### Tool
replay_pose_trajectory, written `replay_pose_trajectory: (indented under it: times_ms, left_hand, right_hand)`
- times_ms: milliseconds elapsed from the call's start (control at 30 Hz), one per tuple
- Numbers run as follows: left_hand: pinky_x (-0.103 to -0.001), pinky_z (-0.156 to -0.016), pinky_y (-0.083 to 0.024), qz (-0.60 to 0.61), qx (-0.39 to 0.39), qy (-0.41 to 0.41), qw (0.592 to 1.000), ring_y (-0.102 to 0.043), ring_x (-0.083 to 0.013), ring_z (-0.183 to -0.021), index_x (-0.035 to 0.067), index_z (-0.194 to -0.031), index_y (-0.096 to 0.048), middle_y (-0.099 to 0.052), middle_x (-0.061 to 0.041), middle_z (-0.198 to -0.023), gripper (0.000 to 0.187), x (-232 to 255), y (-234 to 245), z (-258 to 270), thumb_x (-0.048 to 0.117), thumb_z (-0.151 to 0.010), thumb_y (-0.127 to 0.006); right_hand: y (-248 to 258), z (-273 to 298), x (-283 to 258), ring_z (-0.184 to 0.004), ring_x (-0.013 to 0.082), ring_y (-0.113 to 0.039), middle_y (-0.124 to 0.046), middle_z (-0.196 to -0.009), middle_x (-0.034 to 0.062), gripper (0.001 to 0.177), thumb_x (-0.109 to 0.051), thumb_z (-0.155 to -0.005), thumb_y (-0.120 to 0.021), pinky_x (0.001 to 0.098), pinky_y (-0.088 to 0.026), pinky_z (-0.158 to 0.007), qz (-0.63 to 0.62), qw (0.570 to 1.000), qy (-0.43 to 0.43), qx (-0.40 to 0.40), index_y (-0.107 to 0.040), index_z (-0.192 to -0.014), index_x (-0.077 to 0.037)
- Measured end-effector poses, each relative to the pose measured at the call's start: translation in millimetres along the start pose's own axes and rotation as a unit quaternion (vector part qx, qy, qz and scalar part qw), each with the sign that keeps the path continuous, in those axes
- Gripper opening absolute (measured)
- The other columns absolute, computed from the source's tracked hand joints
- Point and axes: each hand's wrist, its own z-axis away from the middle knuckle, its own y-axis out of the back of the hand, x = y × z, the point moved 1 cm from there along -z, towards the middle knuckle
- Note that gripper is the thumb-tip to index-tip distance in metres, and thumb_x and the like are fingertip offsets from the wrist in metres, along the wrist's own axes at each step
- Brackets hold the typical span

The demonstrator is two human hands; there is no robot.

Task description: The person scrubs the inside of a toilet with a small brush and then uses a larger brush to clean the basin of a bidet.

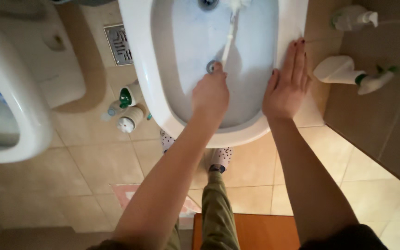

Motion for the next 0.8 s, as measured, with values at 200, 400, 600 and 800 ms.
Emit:
replay_pose_trajectory:
  times_ms: [200,400,600,800]
  left_hand:
    - [-0.052,-0.065,-0.057,0.019,-0.081,-0.028,0.996,-0.07,-0.0399,-0.078,0.011,-0.157,-0.032,-0.068,-0.024,-0.089,0.059,10,6,66,0.019,-0.1,-0.042]
    - [-0.058,-0.074,-0.053,0.185,0.048,0.01,0.981,-0.071,-0.046,-0.084,0.012,-0.137,-0.054,-0.074,-0.024,-0.086,0.034,28,5,1,0.023,-0.107,-0.044]
    - [-0.053,-0.067,-0.058,0.353,0.169,0.044,0.919,-0.075,-0.0426,-0.083,0.006,-0.129,-0.058,-0.075,-0.024,-0.092,0.034,20,4,-21,0.019,-0.103,-0.04]
    - [-0.059,-0.068,-0.053,0.341,0.14,0.022,0.929,-0.071,-0.0475,-0.084,0.006,-0.123,-0.059,-0.073,-0.026,-0.09,0.029,40,20,-5,0.019,-0.105,-0.04]
  right_hand:
    - [4,-2,-5,-0.156,0.0384,-0.039,-0.03,-0.172,0.0164,0.061,-0.017,-0.112,-0.051,0.0528,-0.032,-0.124,0.01,1.0,0.002,0.0,-0.029,-0.168,-0.005]
    - [4,0,-4,-0.156,0.0385,-0.04,-0.03,-0.173,0.0173,0.063,-0.014,-0.111,-0.051,0.0529,-0.033,-0.126,-0.003,1.0,0.009,0.008,-0.029,-0.169,-0.005]
    - [5,-1,-2,-0.157,0.0395,-0.039,-0.029,-0.173,0.0184,0.062,-0.014,-0.111,-0.051,0.0537,-0.034,-0.125,-0.018,1.0,0.017,0.002,-0.028,-0.168,-0.003]
    - [4,-1,-3,-0.156,0.0395,-0.04,-0.028,-0.174,0.0156,0.061,-0.015,-0.113,-0.05,0.0548,-0.035,-0.124,0.006,1.0,0.011,-0.002,-0.028,-0.169,-0.005]
